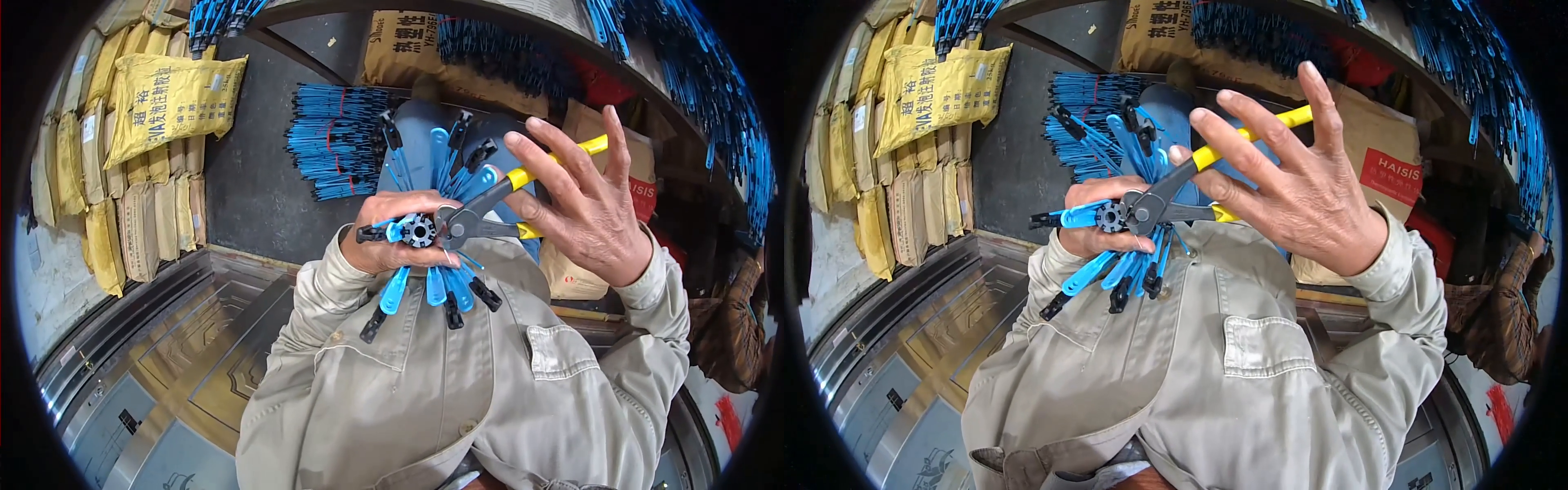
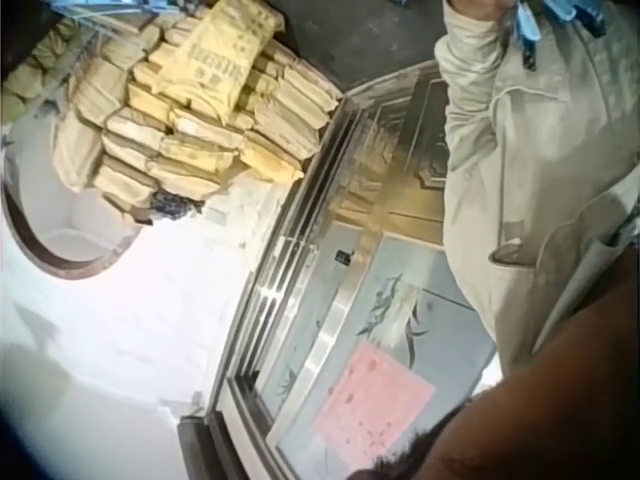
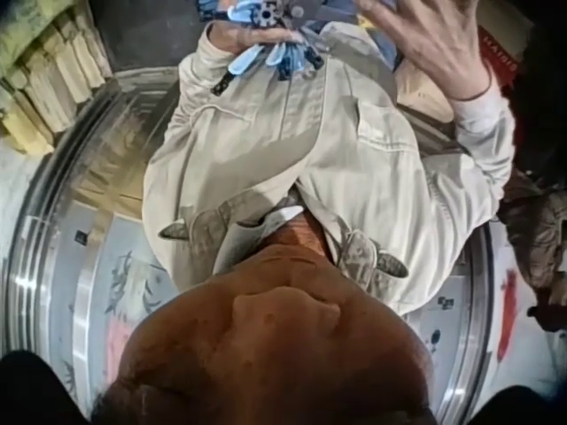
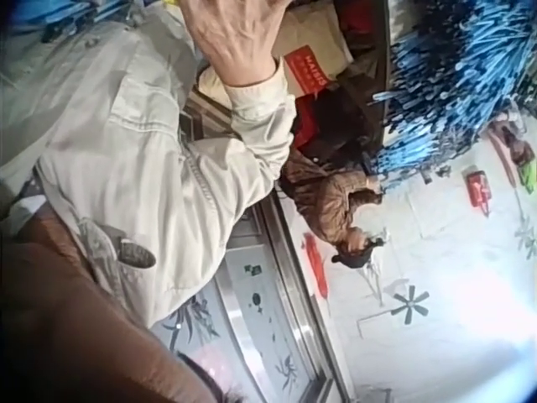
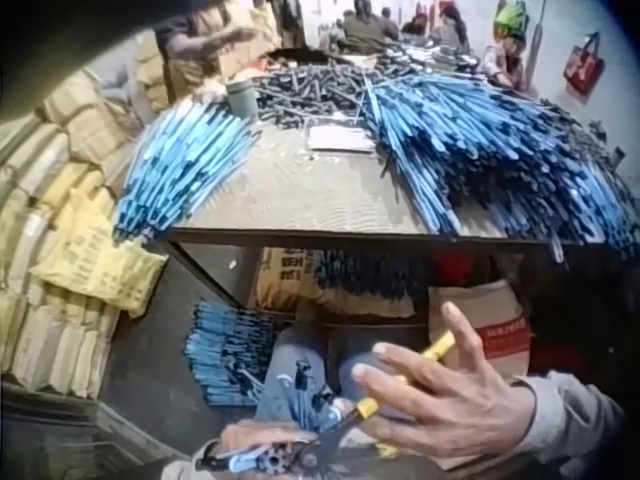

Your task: The person assembles umbrella frames by threading wire through plastic ribs, fitting the ribs into slots on a central plastic hub, and twisting and trimming the wire using pliers.

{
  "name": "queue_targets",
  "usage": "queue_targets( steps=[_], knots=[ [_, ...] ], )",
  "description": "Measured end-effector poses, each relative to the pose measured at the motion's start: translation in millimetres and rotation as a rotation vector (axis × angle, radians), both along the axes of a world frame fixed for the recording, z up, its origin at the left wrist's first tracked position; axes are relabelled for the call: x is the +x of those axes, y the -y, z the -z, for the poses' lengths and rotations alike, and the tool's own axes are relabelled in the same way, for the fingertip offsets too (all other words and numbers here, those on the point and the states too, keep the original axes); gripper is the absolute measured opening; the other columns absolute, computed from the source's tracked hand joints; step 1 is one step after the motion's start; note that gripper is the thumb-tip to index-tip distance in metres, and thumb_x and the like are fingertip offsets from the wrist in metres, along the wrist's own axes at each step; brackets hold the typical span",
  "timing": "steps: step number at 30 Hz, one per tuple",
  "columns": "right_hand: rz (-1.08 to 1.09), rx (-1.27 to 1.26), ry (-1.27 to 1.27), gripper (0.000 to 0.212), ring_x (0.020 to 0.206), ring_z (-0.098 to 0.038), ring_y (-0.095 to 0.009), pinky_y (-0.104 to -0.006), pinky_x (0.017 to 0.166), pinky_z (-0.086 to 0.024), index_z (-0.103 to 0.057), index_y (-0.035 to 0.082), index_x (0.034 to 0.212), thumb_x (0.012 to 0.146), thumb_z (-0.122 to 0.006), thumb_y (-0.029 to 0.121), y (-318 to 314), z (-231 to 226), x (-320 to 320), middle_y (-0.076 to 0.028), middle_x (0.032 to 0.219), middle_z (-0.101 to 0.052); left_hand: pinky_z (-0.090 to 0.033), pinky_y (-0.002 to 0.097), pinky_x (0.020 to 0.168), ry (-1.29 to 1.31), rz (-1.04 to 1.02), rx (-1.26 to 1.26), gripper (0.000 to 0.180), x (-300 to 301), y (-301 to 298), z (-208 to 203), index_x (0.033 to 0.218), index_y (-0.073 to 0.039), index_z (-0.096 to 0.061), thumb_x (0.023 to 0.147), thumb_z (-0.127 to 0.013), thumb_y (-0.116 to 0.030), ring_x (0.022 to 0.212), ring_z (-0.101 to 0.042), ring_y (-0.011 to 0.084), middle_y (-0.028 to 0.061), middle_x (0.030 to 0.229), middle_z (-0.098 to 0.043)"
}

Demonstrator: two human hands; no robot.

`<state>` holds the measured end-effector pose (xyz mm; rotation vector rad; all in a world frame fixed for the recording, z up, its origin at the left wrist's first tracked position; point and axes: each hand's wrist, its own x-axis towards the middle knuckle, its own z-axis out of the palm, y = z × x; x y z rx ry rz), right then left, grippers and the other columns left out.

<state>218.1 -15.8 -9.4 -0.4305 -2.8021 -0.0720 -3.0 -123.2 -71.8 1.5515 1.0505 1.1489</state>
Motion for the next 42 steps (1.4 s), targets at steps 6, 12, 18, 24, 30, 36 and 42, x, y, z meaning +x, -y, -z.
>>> queue_targets(
  steps=[6, 12, 18, 24, 30, 36, 42],
  knots=[
    [-0.159, 0.05, 0.138, 0.023, 0.085, -0.053, -0.021, -0.0416, 0.083, -0.042, -0.058, 0.019, 0.09, 0.067, -0.062, 0.021, -20, -9, 1, -0.004, 0.098, -0.051, -0.047, 0.0247, 0.054, 0.011, 0.009, 0.034, 0.047, -1, -3, 1, 0.093, 0.0, -0.062, 0.058, -0.086, -0.02, 0.061, -0.062, 0.0145, 0.0067, 0.072, -0.062],
    [-0.383, 0.149, 0.109, 0.029, 0.079, -0.053, -0.023, -0.0355, 0.066, -0.043, -0.058, 0.019, 0.093, 0.064, -0.064, 0.02, -53, -2, -6, -0.007, 0.097, -0.05, -0.047, 0.0263, 0.054, 0.001, 0.176, -0.02, 0.045, -11, -3, 6, 0.089, 0.001, -0.061, 0.059, -0.085, -0.022, 0.06, -0.062, 0.0176, 0.0094, 0.074, -0.062],
    [-0.243, 0.271, -0.07, 0.033, 0.098, -0.053, -0.018, -0.0411, 0.089, -0.04, -0.057, 0.032, 0.105, 0.073, -0.065, 0.031, -41, 11, -14, 0.0, 0.108, -0.051, -0.049, 0.028, 0.058, -0.053, 0.028, -0.034, 0.034, -9, 3, 1, 0.091, 0.001, -0.061, 0.066, -0.078, -0.014, 0.064, -0.063, 0.0194, 0.01, 0.078, -0.064],
    [0.021, 0.561, -0.19, 0.042, 0.115, -0.048, -0.014, -0.0469, 0.106, -0.025, -0.053, 0.041, 0.118, 0.078, -0.064, 0.034, -12, 37, -11, 0.004, 0.121, -0.049, -0.05, 0.0288, 0.067, -0.016, -0.08, -0.062, 0.029, -5, 2, 2, 0.098, 0.0, -0.062, 0.071, -0.068, -0.007, 0.073, -0.065, 0.0213, 0.0105, 0.086, -0.065],
    [0.09, 0.337, -0.09, 0.039, 0.109, -0.051, -0.017, -0.0468, 0.101, -0.03, -0.051, 0.024, 0.123, 0.085, -0.058, 0.031, 11, 45, -1, -0.002, 0.12, -0.048, -0.049, 0.0277, 0.069, 0.002, -0.096, -0.078, 0.032, -3, 0, -1, 0.104, -0.001, -0.062, 0.072, -0.065, -0.006, 0.077, -0.064, 0.0193, 0.0102, 0.09, -0.065],
    [-0.042, 0.133, 0.204, 0.03, 0.098, -0.056, -0.021, -0.0402, 0.083, -0.045, -0.056, 0.009, 0.114, 0.087, -0.056, 0.024, 6, -7, 7, -0.008, 0.116, -0.05, -0.047, 0.0264, 0.07, -0.038, -0.115, -0.079, 0.04, 2, 6, 0, 0.109, -0.001, -0.06, 0.07, -0.067, -0.004, 0.079, -0.062, 0.0175, 0.01, 0.094, -0.064],
    [-0.036, -1.433, 0.603, 0.029, 0.073, -0.062, -0.023, -0.0316, 0.062, -0.051, -0.056, 0.0, 0.094, 0.086, -0.06, 0.027, -32, -12, 11, -0.013, 0.1, -0.06, -0.047, 0.0271, 0.072, -0.029, 0.061, -0.164, 0.046, -2, 4, -10, 0.11, -0.001, -0.059, 0.069, -0.076, -0.012, 0.084, -0.062, 0.0185, 0.0109, 0.097, -0.064]
  ],
)
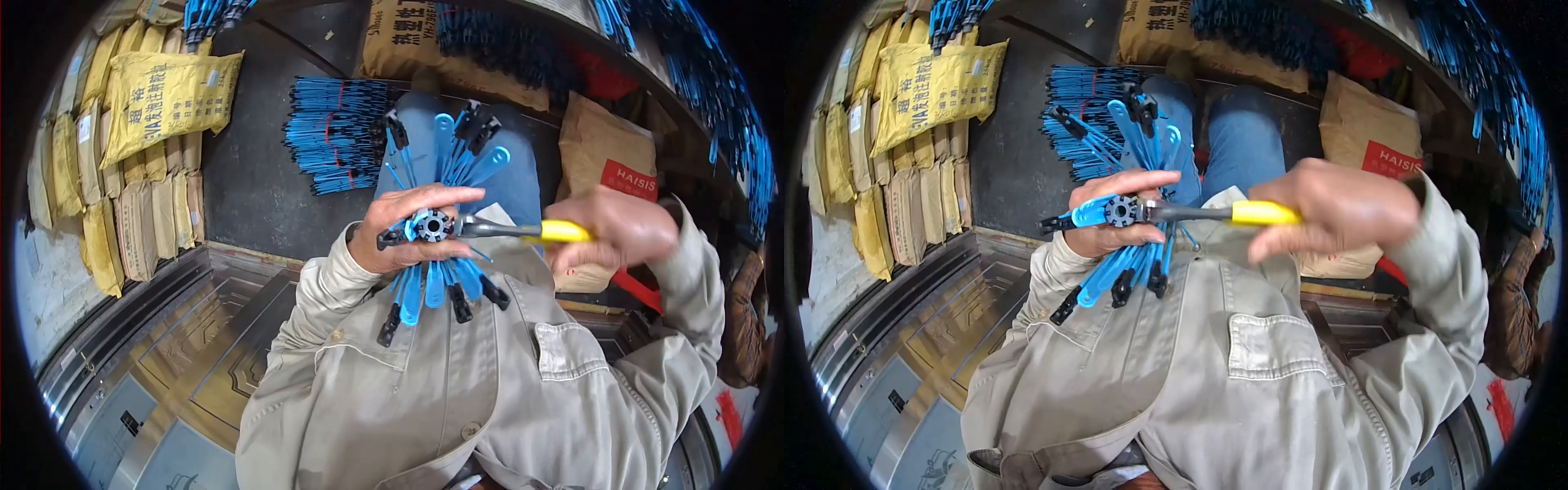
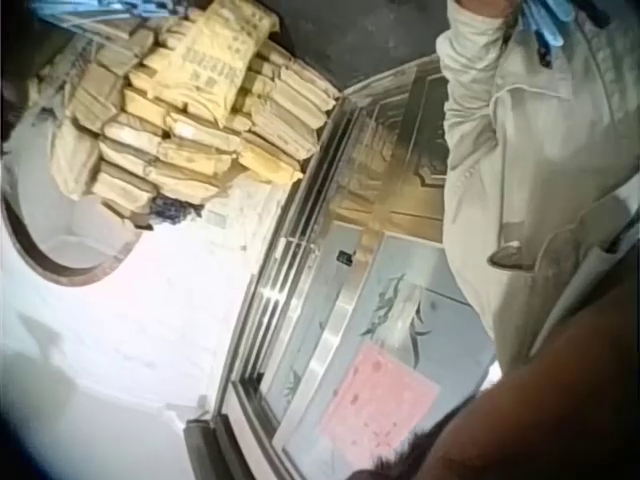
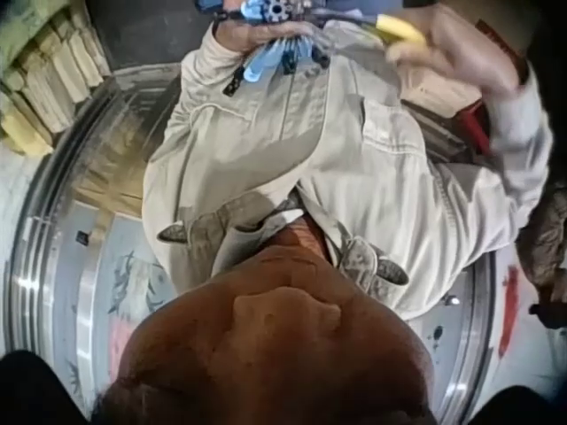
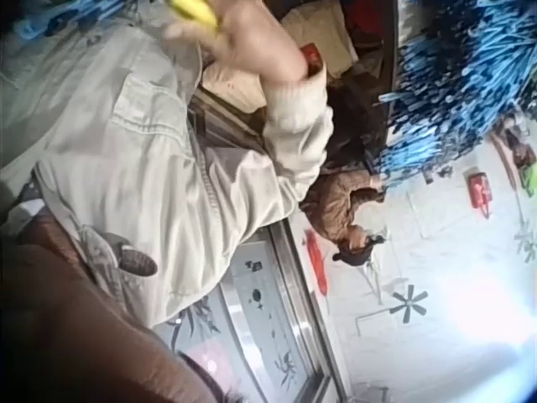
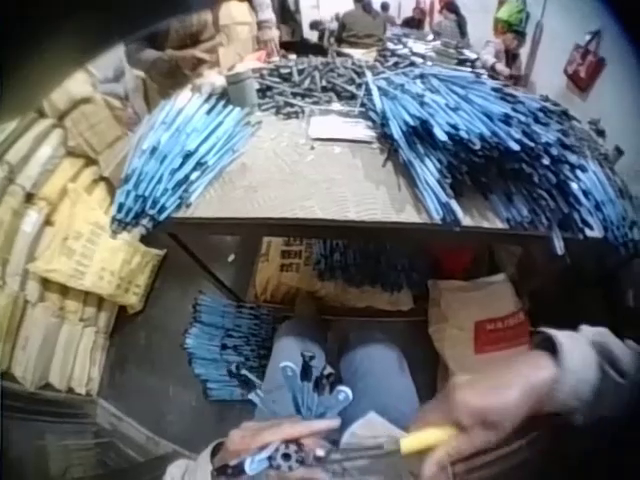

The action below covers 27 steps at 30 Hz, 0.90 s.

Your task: The person assembles umbrella frames by threading wire through plastic ribs, fitting the ribs into slots on a central plastic hub, and twisting and trimming the wire using pliers.

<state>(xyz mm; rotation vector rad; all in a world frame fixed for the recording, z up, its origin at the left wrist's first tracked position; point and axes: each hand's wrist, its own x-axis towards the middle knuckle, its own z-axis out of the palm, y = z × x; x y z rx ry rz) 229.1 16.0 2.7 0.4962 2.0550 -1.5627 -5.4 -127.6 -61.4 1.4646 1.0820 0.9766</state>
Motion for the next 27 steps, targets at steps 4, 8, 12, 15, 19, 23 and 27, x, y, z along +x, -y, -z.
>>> queue_targets(
  steps=[4, 8, 12, 15, 19, 23, 27],
  knots=[
    [0.106, -0.248, 0.084, 0.029, 0.073, -0.062, -0.024, -0.0319, 0.061, -0.051, -0.055, 0.001, 0.092, 0.084, -0.062, 0.028, 8, 5, 5, -0.013, 0.098, -0.061, -0.048, 0.0287, 0.076, 0.088, 0.062, 0.097, 0.05, -4, -8, 7, 0.109, 0.0, -0.06, 0.067, -0.079, -0.021, 0.088, -0.063, 0.0202, 0.012, 0.099, -0.064],
    [0.047, 0.175, -0.102, 0.026, 0.081, -0.062, -0.025, -0.0345, 0.064, -0.051, -0.056, 0.004, 0.093, 0.081, -0.064, 0.025, 32, 0, 3, -0.013, 0.103, -0.059, -0.048, 0.0302, 0.079, 0.249, 0.187, 0.187, 0.05, -9, -5, 20, 0.107, -0.001, -0.06, 0.067, -0.079, -0.022, 0.091, -0.063, 0.0211, 0.0132, 0.102, -0.064],
    [-0.016, 0.617, -0.279, 0.025, 0.089, -0.061, -0.026, -0.0372, 0.068, -0.05, -0.056, 0.007, 0.095, 0.078, -0.066, 0.022, 46, -2, 1, -0.013, 0.108, -0.058, -0.048, 0.0297, 0.08, 0.19, -0.024, 0.144, 0.048, -3, 4, 15, 0.107, -0.001, -0.06, 0.068, -0.079, -0.02, 0.092, -0.063, 0.0203, 0.0133, 0.102, -0.064],
    [0.068, 0.925, -0.28, 0.025, 0.097, -0.057, -0.026, -0.0396, 0.073, -0.048, -0.057, 0.007, 0.095, 0.074, -0.067, 0.017, 58, 28, 8, -0.013, 0.112, -0.055, -0.048, 0.0283, 0.077, 0.142, -0.143, 0.142, 0.049, 6, 1, 10, 0.107, -0.001, -0.06, 0.065, -0.08, -0.017, 0.088, -0.063, 0.0181, 0.0124, 0.101, -0.064],
    [0.113, 1.328, -0.4, 0.024, 0.099, -0.054, -0.026, -0.0399, 0.077, -0.044, -0.059, 0.007, 0.093, 0.071, -0.067, 0.012, 54, 31, -6, -0.013, 0.112, -0.053, -0.048, 0.0266, 0.073, 0.084, -0.245, 0.177, 0.051, 9, 1, 13, 0.108, -0.002, -0.061, 0.063, -0.082, -0.015, 0.083, -0.063, 0.0162, 0.0112, 0.1, -0.065],
    [0.155, 1.507, -0.525, 0.021, 0.096, -0.055, -0.025, -0.0377, 0.075, -0.044, -0.06, 0.007, 0.09, 0.07, -0.066, 0.01, 53, 39, -12, -0.011, 0.11, -0.054, -0.05, 0.0272, 0.076, 0.08, -0.262, 0.046, 0.057, 7, 4, 10, 0.102, 0.001, -0.063, 0.055, -0.086, -0.022, 0.083, -0.064, 0.0189, 0.0126, 0.097, -0.066],
    [0.126, 1.335, -0.502, 0.017, 0.091, -0.058, -0.025, -0.0353, 0.072, -0.047, -0.06, 0.007, 0.084, 0.072, -0.068, 0.014, 51, 39, -2, -0.009, 0.108, -0.057, -0.05, 0.0268, 0.073, 0.077, -0.256, 0.097, 0.06, 6, 1, 13, 0.103, 0.001, -0.063, 0.055, -0.086, -0.026, 0.081, -0.065, 0.0188, 0.0126, 0.095, -0.066]
  ],
)
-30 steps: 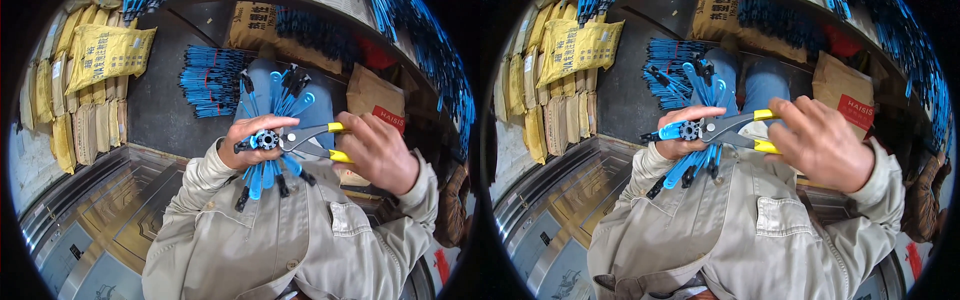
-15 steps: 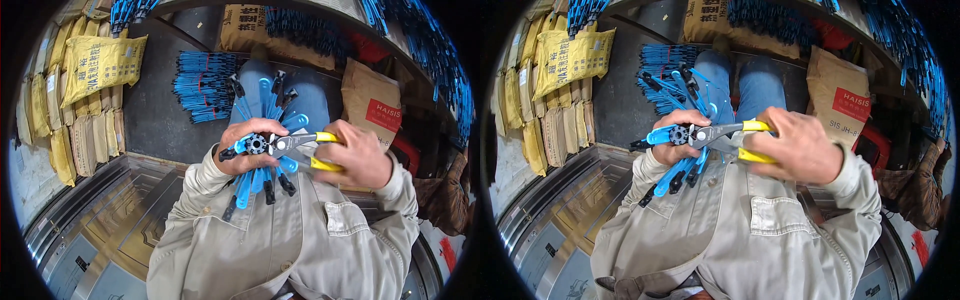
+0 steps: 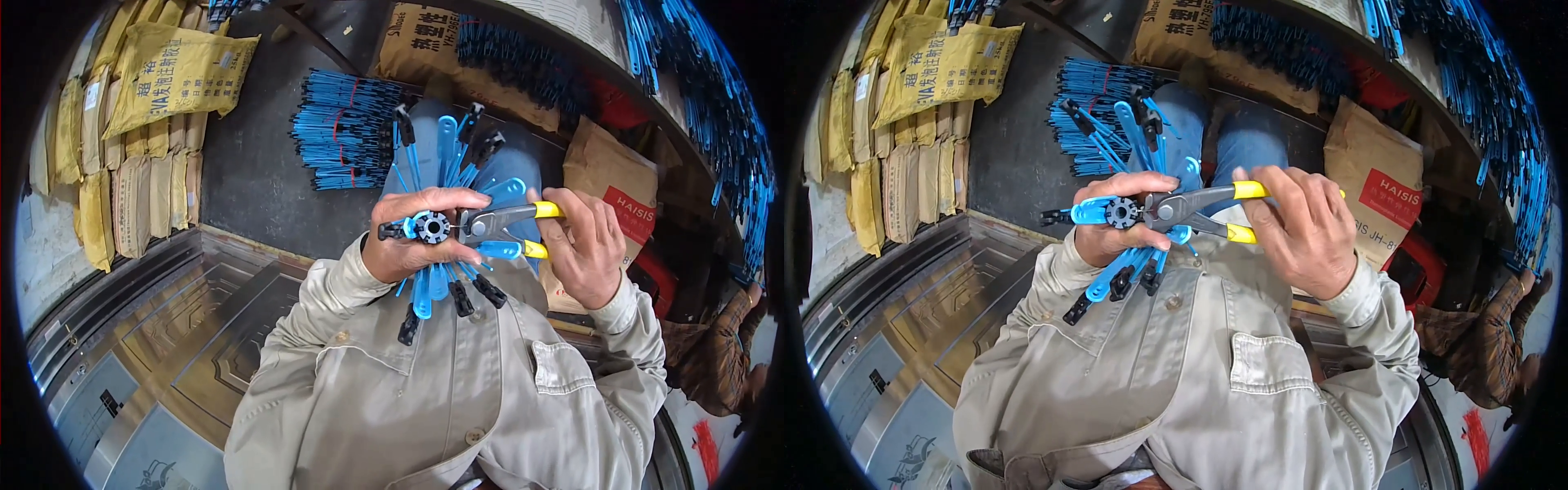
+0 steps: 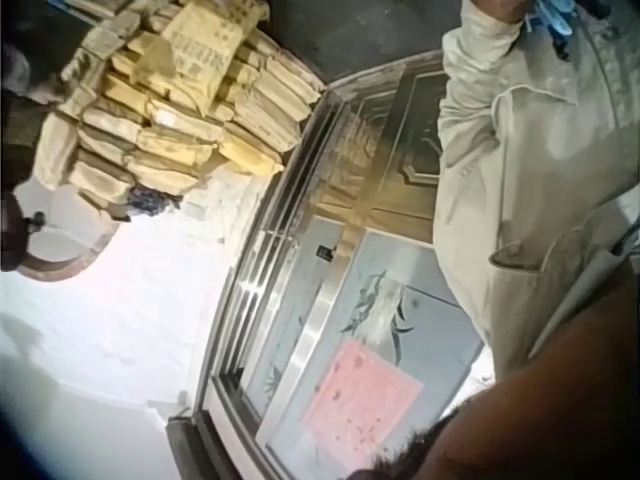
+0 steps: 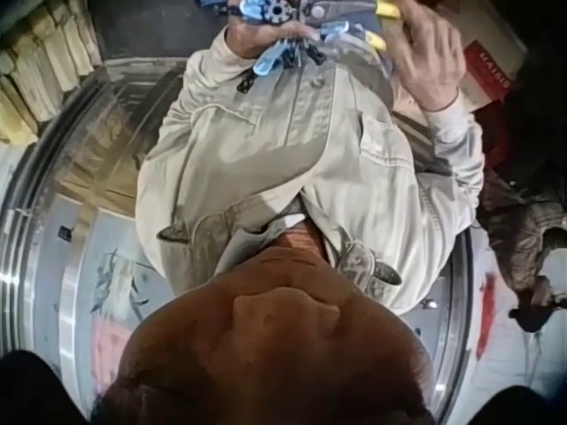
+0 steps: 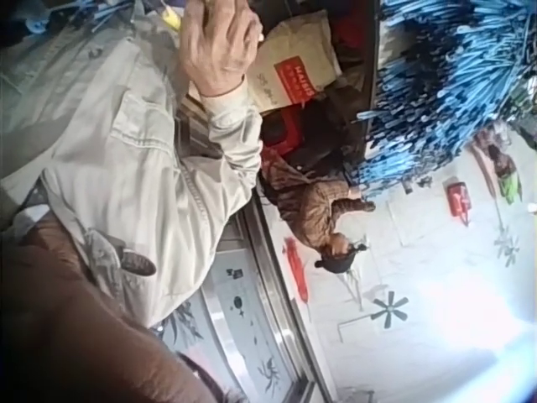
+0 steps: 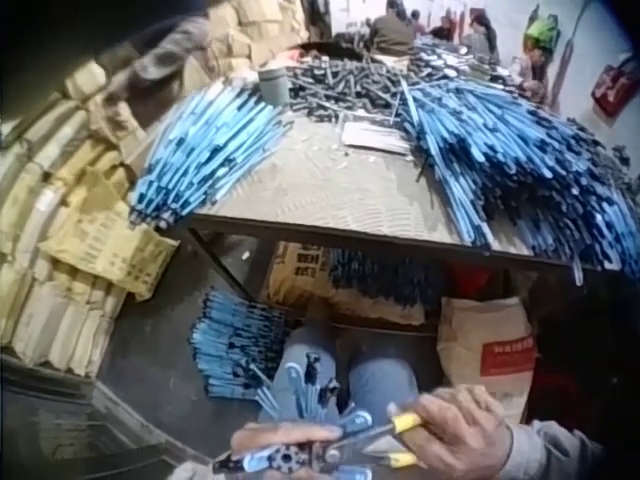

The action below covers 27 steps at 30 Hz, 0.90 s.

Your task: The person assembles umbrella frames by threading wire through plastic ribs, fitting the ribs into slots on a central plastic hub, and twisting and trimming the wire using pliers.

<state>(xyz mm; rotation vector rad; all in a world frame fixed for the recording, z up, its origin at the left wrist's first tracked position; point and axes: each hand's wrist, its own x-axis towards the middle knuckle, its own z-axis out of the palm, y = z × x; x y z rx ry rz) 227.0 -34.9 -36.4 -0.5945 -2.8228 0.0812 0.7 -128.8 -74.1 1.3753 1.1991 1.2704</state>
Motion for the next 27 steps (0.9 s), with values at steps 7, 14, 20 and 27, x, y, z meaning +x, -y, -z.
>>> queue_targets(
  steps=[7, 14, 20, 27],
  knots=[
    [-0.283, -1.129, 0.178, 0.027, 0.072, -0.06, -0.024, -0.0325, 0.059, -0.048, -0.054, 0.005, 0.093, 0.077, -0.068, 0.022, -36, -12, 14, -0.011, 0.095, -0.059, -0.049, 0.0268, 0.07, 0.046, 0.225, 0.054, 0.055, -7, -9, 3, 0.105, -0.001, -0.063, 0.059, -0.083, -0.025, 0.076, -0.063, 0.0167, 0.0107, 0.097, -0.066],
    [-0.078, -1.61, 0.139, 0.047, 0.063, -0.06, -0.019, -0.0301, 0.055, -0.048, -0.044, 0.001, 0.107, 0.081, -0.068, 0.033, -25, -12, 6, -0.011, 0.086, -0.061, -0.05, 0.0273, 0.071, 0.048, 0.114, -0.036, 0.062, 2, -1, 2, 0.1, 0.001, -0.064, 0.054, -0.083, -0.037, 0.079, -0.064, 0.0171, 0.0113, 0.095, -0.066],
    [-0.147, -1.213, 0.106, 0.045, 0.059, -0.06, -0.018, -0.0277, 0.051, -0.046, -0.045, 0.001, 0.116, 0.084, -0.063, 0.027, -18, -4, 22, -0.01, 0.084, -0.06, -0.05, 0.0293, 0.072, 0.025, 0.208, -0.12, 0.062, -2, -8, -6, 0.098, 0.0, -0.064, 0.054, -0.083, -0.037, 0.081, -0.064, 0.0185, 0.0103, 0.093, -0.066],
    [-0.251, -1.221, 0.04, 0.043, 0.073, -0.059, -0.027, -0.0341, 0.061, -0.048, -0.052, 0.003, 0.112, 0.076, -0.068, 0.021, -29, -25, 20, -0.014, 0.093, -0.058, -0.049, 0.0284, 0.069, 0.048, 0.236, 0.012, 0.053, -3, -5, 5, 0.1, -0.002, -0.063, 0.059, -0.082, -0.029, 0.076, -0.062, 0.0165, 0.0086, 0.093, -0.065]
  ],
)
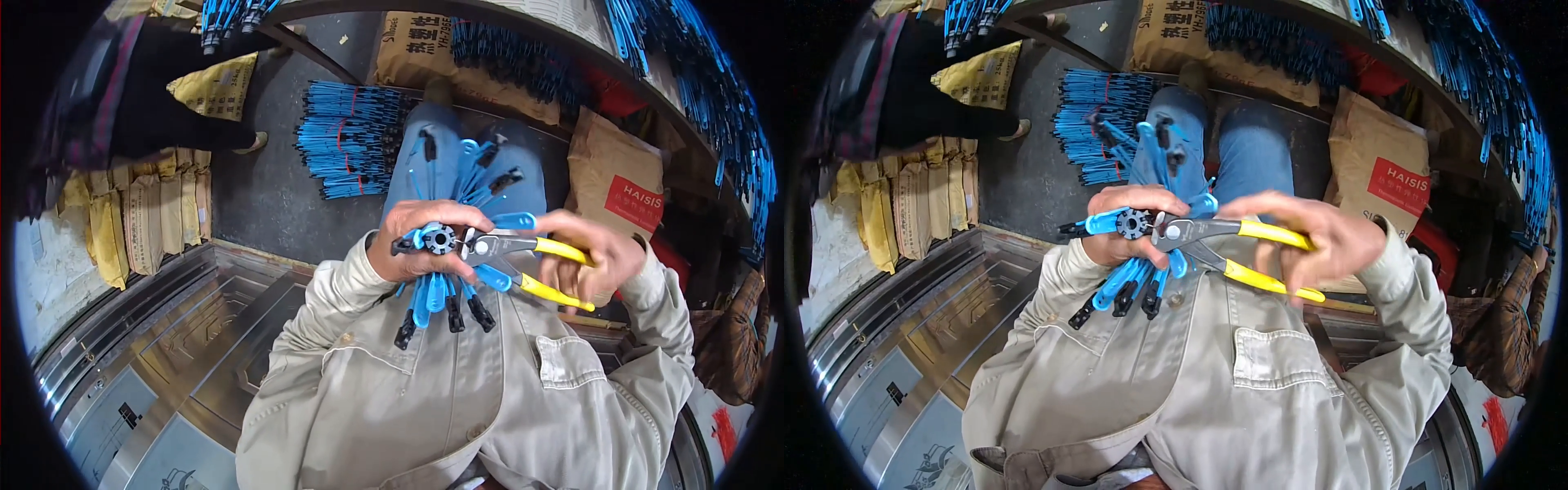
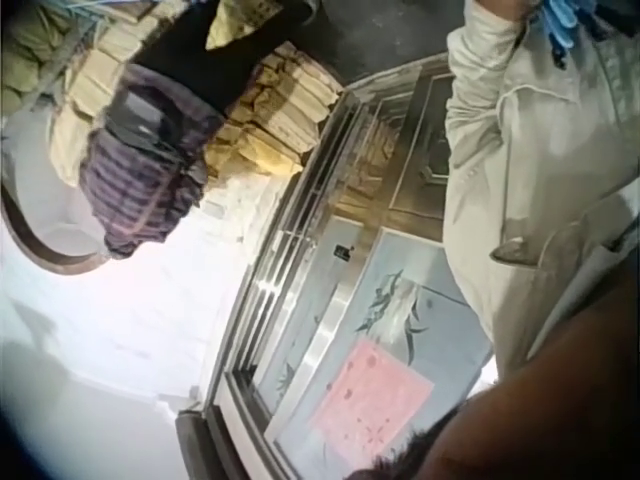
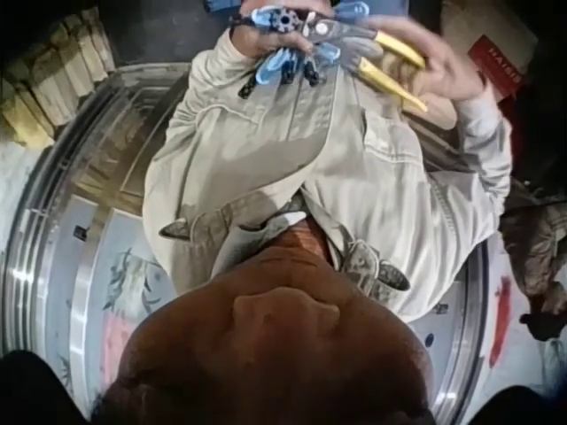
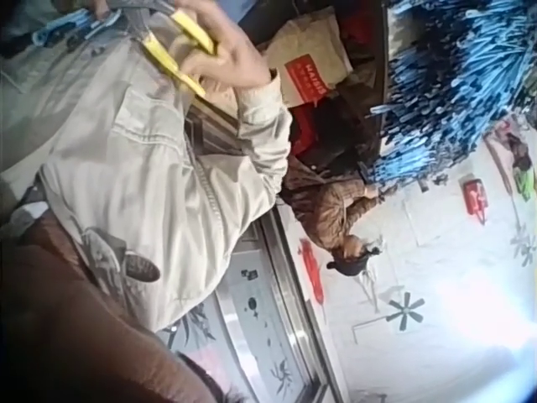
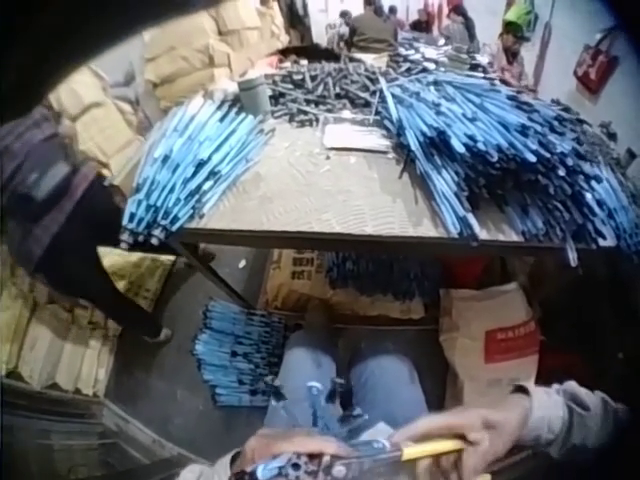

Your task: The person assembles umbrella frames by threading wire through plastic ribs, fitting the ribs into slots on a central plastic hub, and twisting and trimming the wire using pliers.

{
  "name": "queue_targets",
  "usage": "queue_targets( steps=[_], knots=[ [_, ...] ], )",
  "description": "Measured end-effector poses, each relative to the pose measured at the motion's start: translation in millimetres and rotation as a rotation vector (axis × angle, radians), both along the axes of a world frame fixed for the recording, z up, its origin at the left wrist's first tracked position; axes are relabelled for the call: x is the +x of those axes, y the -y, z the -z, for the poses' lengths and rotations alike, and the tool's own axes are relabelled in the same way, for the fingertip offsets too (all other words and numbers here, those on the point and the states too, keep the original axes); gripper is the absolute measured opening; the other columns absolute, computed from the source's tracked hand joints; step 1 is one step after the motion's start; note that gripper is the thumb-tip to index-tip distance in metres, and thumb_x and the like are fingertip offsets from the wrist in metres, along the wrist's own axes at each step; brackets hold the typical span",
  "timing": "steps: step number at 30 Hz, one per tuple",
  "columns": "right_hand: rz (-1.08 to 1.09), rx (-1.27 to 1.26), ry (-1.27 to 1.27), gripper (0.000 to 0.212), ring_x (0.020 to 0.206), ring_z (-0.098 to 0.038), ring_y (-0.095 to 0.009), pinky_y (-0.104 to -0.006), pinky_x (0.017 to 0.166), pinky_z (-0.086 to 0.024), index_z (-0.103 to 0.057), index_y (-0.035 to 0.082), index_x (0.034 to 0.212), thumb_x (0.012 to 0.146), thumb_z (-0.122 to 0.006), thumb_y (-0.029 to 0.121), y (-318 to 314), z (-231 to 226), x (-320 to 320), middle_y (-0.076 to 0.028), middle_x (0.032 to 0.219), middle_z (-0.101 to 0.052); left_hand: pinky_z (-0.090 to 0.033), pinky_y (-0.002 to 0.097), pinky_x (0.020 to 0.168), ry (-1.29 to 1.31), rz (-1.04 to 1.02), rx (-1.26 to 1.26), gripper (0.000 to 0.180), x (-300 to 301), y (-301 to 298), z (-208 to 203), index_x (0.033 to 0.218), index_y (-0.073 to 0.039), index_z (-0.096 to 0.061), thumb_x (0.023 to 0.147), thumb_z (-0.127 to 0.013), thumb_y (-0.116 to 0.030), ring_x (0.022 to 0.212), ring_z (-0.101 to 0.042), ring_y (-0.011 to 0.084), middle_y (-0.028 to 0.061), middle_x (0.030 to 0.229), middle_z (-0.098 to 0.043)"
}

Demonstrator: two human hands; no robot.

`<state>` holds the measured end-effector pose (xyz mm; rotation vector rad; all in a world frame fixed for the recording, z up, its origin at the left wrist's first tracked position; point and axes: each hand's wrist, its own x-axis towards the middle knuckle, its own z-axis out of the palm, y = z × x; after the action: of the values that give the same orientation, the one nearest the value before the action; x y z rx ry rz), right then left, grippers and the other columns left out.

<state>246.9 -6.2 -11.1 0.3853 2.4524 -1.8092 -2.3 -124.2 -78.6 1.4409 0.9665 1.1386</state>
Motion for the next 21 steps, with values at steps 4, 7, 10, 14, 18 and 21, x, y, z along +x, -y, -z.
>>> queue_targets(
  steps=[4, 7, 10, 14, 18, 21],
  knots=[
    [0.044, 0.375, -0.012, 0.044, 0.082, -0.058, -0.031, -0.0371, 0.068, -0.048, -0.055, 0.004, 0.109, 0.07, -0.071, 0.019, 15, 9, -6, -0.016, 0.101, -0.055, -0.048, 0.0274, 0.068, -0.013, -0.15, 0.005, 0.049, 9, 7, 1, 0.101, -0.003, -0.061, 0.062, -0.082, -0.025, 0.074, -0.062, 0.016, 0.0085, 0.093, -0.065],
    [0.087, 0.762, 0.124, 0.046, 0.089, -0.056, -0.032, -0.0382, 0.073, -0.047, -0.057, 0.005, 0.107, 0.064, -0.072, 0.015, 28, 15, -10, -0.016, 0.108, -0.053, -0.048, 0.0267, 0.067, -0.009, -0.222, 0.012, 0.049, 14, 5, 4, 0.101, -0.003, -0.06, 0.062, -0.082, -0.025, 0.074, -0.061, 0.0158, 0.0085, 0.092, -0.064],
    [0.105, 0.841, 0.033, 0.05, 0.096, -0.052, -0.032, -0.0412, 0.077, -0.044, -0.058, 0.006, 0.106, 0.058, -0.069, 0.01, 19, 13, -18, -0.016, 0.113, -0.049, -0.047, 0.0259, 0.066, -0.018, -0.284, 0.025, 0.049, 14, 7, 3, 0.101, -0.002, -0.059, 0.063, -0.082, -0.024, 0.073, -0.061, 0.015, 0.0082, 0.091, -0.063],
    [0.103, 0.84, 0.0, 0.045, 0.088, -0.055, -0.03, -0.0399, 0.07, -0.046, -0.058, 0.007, 0.105, 0.061, -0.067, 0.009, 11, 10, -24, -0.014, 0.102, -0.052, -0.046, 0.0243, 0.066, 0.036, -0.292, -0.024, 0.048, 12, 5, 3, 0.101, -0.002, -0.058, 0.065, -0.081, -0.023, 0.072, -0.059, 0.0129, 0.0062, 0.088, -0.062],
    [0.108, 0.697, 0.105, 0.037, 0.081, -0.056, -0.029, -0.038, 0.063, -0.046, -0.058, 0.006, 0.1, 0.064, -0.065, 0.008, 21, 21, -26, -0.012, 0.092, -0.053, -0.045, 0.0241, 0.066, 0.112, -0.33, -0.104, 0.046, 9, 12, 9, 0.102, -0.001, -0.057, 0.069, -0.079, -0.025, 0.072, -0.057, 0.0122, 0.006, 0.088, -0.061],
    [0.188, 0.706, -0.02, 0.034, 0.075, -0.055, -0.027, -0.0363, 0.061, -0.046, -0.057, 0.004, 0.094, 0.066, -0.07, 0.017, 33, 49, -29, -0.011, 0.087, -0.052, -0.045, 0.0252, 0.067, 0.119, -0.321, -0.002, 0.044, 10, 10, 11, 0.102, 0.0, -0.057, 0.073, -0.076, -0.026, 0.073, -0.057, 0.0133, 0.007, 0.089, -0.061]
  ],
)
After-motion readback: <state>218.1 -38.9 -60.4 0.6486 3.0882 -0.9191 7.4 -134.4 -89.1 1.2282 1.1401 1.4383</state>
